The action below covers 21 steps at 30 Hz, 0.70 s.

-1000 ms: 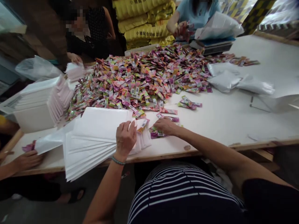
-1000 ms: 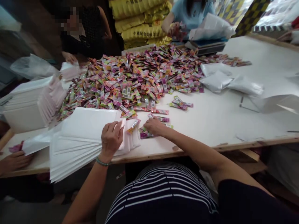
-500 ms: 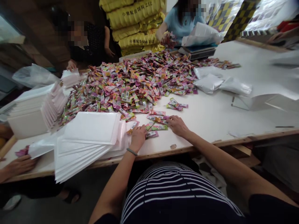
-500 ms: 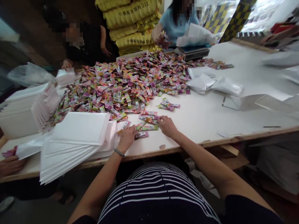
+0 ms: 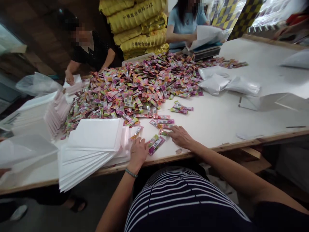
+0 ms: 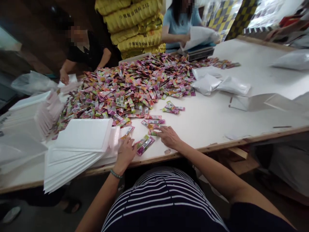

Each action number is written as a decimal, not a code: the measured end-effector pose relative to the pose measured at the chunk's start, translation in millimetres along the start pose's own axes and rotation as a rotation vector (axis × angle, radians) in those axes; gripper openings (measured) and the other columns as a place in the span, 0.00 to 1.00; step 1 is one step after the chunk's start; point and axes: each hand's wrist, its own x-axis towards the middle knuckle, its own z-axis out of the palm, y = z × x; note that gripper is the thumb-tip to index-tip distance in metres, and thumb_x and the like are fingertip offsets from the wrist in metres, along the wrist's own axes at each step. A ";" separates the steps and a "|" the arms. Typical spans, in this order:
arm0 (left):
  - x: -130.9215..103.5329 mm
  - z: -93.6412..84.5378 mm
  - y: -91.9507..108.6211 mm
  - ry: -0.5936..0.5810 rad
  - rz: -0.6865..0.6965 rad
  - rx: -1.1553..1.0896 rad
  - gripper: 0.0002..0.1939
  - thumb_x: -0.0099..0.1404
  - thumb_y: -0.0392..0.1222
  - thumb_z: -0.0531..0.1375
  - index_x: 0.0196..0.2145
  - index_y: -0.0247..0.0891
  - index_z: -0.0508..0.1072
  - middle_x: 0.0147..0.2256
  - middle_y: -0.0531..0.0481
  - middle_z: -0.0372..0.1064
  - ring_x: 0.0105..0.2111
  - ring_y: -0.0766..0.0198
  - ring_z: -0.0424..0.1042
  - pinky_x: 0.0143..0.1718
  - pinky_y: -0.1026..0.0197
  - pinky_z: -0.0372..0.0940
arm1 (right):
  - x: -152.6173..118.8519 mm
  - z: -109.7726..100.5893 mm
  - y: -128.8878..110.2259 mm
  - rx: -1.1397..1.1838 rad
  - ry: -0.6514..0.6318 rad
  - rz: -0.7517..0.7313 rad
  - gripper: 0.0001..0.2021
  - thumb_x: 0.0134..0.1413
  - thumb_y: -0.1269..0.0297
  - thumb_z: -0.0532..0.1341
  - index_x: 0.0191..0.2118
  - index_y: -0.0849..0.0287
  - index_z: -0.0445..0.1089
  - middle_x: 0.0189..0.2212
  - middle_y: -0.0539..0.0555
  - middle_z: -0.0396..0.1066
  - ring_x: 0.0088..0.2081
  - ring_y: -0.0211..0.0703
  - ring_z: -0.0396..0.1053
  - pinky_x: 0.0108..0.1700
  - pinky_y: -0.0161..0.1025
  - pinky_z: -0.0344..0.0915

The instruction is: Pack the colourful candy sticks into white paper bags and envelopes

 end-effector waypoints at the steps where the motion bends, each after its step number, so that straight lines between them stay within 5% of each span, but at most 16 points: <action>1: 1.9 1.3 2.1 -0.029 0.057 -0.035 0.13 0.66 0.42 0.57 0.45 0.33 0.74 0.48 0.38 0.69 0.49 0.51 0.66 0.51 0.51 0.62 | -2.5 0.1 0.8 -0.008 -0.011 -0.026 0.15 0.59 0.74 0.51 0.46 0.58 0.72 0.47 0.60 0.70 0.47 0.49 0.64 0.48 0.45 0.57; 4: 4.5 5.3 8.9 -0.160 0.232 -0.117 0.10 0.65 0.40 0.58 0.43 0.35 0.74 0.42 0.43 0.72 0.44 0.54 0.67 0.47 0.53 0.63 | -9.7 0.0 6.3 -0.035 -0.070 -0.042 0.13 0.58 0.74 0.51 0.42 0.60 0.71 0.38 0.58 0.71 0.42 0.47 0.65 0.46 0.43 0.57; 8: -1.4 12.0 17.5 -0.198 0.374 -0.213 0.08 0.66 0.35 0.57 0.42 0.38 0.74 0.40 0.46 0.73 0.40 0.59 0.67 0.46 0.56 0.64 | -12.8 -1.2 6.3 -0.008 -0.068 0.083 0.10 0.60 0.73 0.51 0.38 0.61 0.70 0.37 0.58 0.71 0.40 0.45 0.66 0.45 0.40 0.58; 12: -7.9 11.6 22.7 -0.172 0.510 -0.293 0.09 0.66 0.34 0.57 0.43 0.38 0.74 0.42 0.47 0.73 0.43 0.59 0.66 0.48 0.57 0.65 | -3.1 -3.5 -13.5 0.061 -0.107 -0.078 0.09 0.61 0.73 0.52 0.39 0.62 0.70 0.37 0.58 0.72 0.41 0.45 0.67 0.45 0.40 0.58; 14: -6.0 7.2 22.2 -0.075 0.499 -0.329 0.11 0.67 0.36 0.57 0.46 0.37 0.73 0.46 0.45 0.72 0.47 0.58 0.66 0.51 0.55 0.65 | 4.0 -6.0 -17.8 0.163 -0.115 -0.143 0.09 0.63 0.70 0.52 0.40 0.61 0.70 0.36 0.56 0.73 0.40 0.43 0.67 0.44 0.38 0.59; 17: 7.8 1.6 19.2 0.044 0.390 -0.276 0.16 0.67 0.39 0.57 0.53 0.38 0.70 0.55 0.41 0.66 0.55 0.55 0.62 0.56 0.50 0.62 | 13.6 -10.3 -6.2 0.177 -0.024 0.006 0.11 0.65 0.66 0.51 0.44 0.59 0.70 0.38 0.56 0.73 0.41 0.44 0.68 0.43 0.38 0.61; 21: 27.5 3.3 18.2 -0.204 0.381 -0.118 0.12 0.66 0.39 0.58 0.47 0.40 0.73 0.48 0.45 0.72 0.50 0.52 0.66 0.49 0.49 0.64 | 18.3 -15.6 20.1 -0.044 -0.043 0.200 0.13 0.58 0.75 0.53 0.45 0.61 0.71 0.43 0.61 0.72 0.44 0.50 0.67 0.45 0.42 0.61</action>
